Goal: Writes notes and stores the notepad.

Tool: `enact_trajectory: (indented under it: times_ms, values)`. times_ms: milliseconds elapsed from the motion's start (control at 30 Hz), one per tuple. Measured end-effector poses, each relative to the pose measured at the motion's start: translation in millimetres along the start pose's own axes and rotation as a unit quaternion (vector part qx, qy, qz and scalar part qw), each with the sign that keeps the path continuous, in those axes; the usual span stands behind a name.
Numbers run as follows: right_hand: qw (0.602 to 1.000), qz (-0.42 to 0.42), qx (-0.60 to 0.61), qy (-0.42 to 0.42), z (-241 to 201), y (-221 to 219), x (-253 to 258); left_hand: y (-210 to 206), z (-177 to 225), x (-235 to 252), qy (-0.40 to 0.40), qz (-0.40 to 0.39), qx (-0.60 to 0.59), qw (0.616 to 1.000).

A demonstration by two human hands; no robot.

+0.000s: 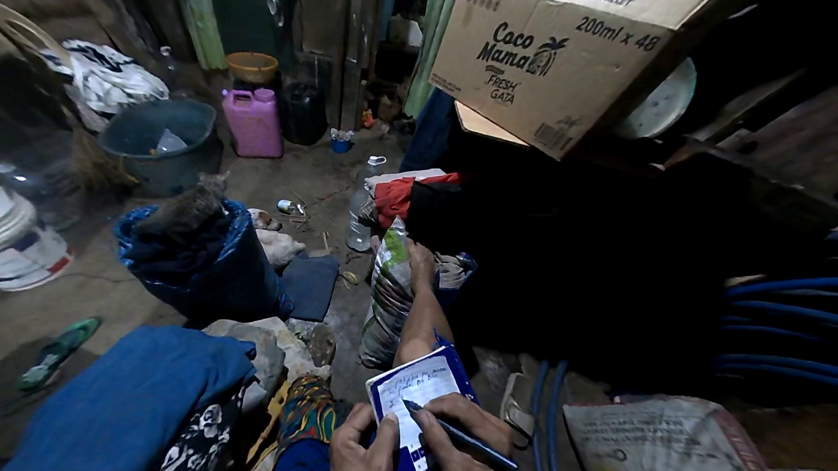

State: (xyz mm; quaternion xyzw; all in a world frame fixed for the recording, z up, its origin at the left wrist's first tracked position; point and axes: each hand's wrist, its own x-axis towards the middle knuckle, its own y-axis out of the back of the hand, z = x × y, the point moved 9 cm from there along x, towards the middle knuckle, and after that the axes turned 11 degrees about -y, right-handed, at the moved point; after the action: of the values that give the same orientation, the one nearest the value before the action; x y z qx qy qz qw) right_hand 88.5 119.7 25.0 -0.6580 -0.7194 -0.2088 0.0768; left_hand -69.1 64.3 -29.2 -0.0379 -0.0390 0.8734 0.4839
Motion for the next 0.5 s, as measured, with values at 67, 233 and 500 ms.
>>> enact_trajectory:
  times_ms: [67,233,500]
  values:
    - [1.0,0.005,-0.004,0.002,-0.7,0.6,-0.2,0.4,-0.4,0.4,0.001,-0.001,0.004,1.0]
    - [1.0,-0.009,0.021,-0.011,-0.3,0.8,0.0,1.0,-1.2,0.6,0.002,-0.001,0.01,1.0]
    - [1.0,0.014,0.018,-0.003,0.1,5.0,-0.9,0.4,-1.7,0.2,0.009,-0.004,0.007,1.0]
